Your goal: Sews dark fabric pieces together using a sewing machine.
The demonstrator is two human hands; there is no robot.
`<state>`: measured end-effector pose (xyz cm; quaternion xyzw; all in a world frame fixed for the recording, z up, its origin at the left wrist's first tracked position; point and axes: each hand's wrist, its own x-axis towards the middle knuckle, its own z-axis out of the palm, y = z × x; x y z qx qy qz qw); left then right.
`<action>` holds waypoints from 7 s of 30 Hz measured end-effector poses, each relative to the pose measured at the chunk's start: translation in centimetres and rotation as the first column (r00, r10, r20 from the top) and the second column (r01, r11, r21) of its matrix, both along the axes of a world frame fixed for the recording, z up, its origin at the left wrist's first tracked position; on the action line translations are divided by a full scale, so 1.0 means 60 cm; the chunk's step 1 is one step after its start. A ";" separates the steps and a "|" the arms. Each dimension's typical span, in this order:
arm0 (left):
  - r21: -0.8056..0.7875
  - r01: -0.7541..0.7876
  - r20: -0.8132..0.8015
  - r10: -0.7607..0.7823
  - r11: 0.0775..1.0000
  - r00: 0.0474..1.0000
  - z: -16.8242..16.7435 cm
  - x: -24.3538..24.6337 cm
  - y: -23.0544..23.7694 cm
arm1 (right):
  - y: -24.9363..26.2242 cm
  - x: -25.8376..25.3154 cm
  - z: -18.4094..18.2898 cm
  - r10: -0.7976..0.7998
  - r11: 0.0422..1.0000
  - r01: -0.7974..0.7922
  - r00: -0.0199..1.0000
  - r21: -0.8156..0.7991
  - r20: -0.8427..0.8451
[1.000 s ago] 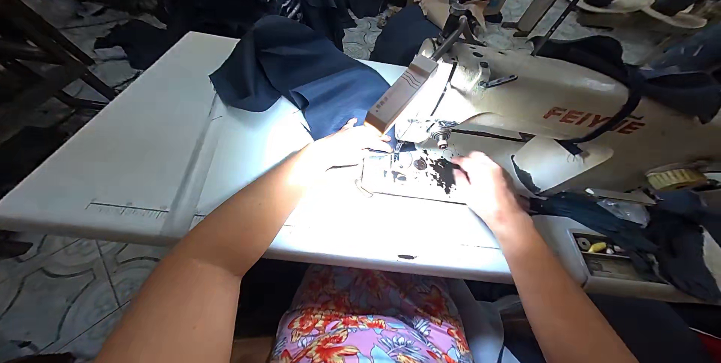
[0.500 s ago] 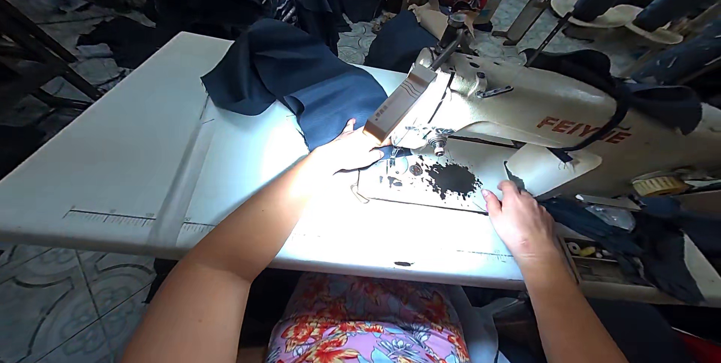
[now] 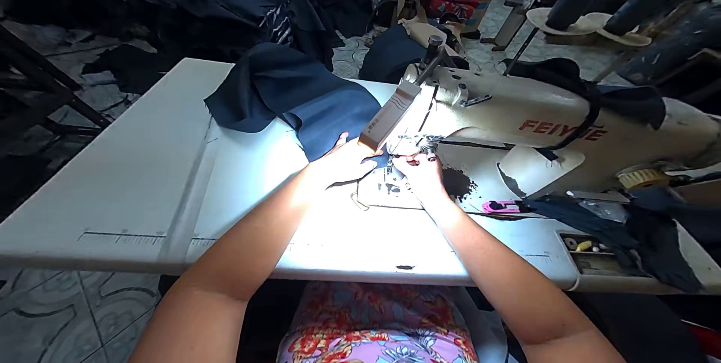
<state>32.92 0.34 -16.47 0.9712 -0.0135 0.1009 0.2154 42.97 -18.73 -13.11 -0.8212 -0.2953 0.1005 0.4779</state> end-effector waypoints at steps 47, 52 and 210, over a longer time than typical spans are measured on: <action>-0.938 -0.292 -0.117 0.622 0.187 0.774 0.058 0.003 -0.192 | -0.094 -0.027 -0.021 0.212 0.946 -0.230 0.972 0.228 0.099; -0.957 -0.285 -0.173 0.694 0.049 0.699 0.052 0.029 -0.205 | -0.108 -0.025 -0.027 0.201 0.955 -0.212 0.977 0.208 0.069; -0.336 -0.046 0.249 0.135 0.941 0.959 0.027 -0.079 -0.216 | -0.213 -0.104 0.046 0.308 0.893 -0.160 0.898 -0.421 0.313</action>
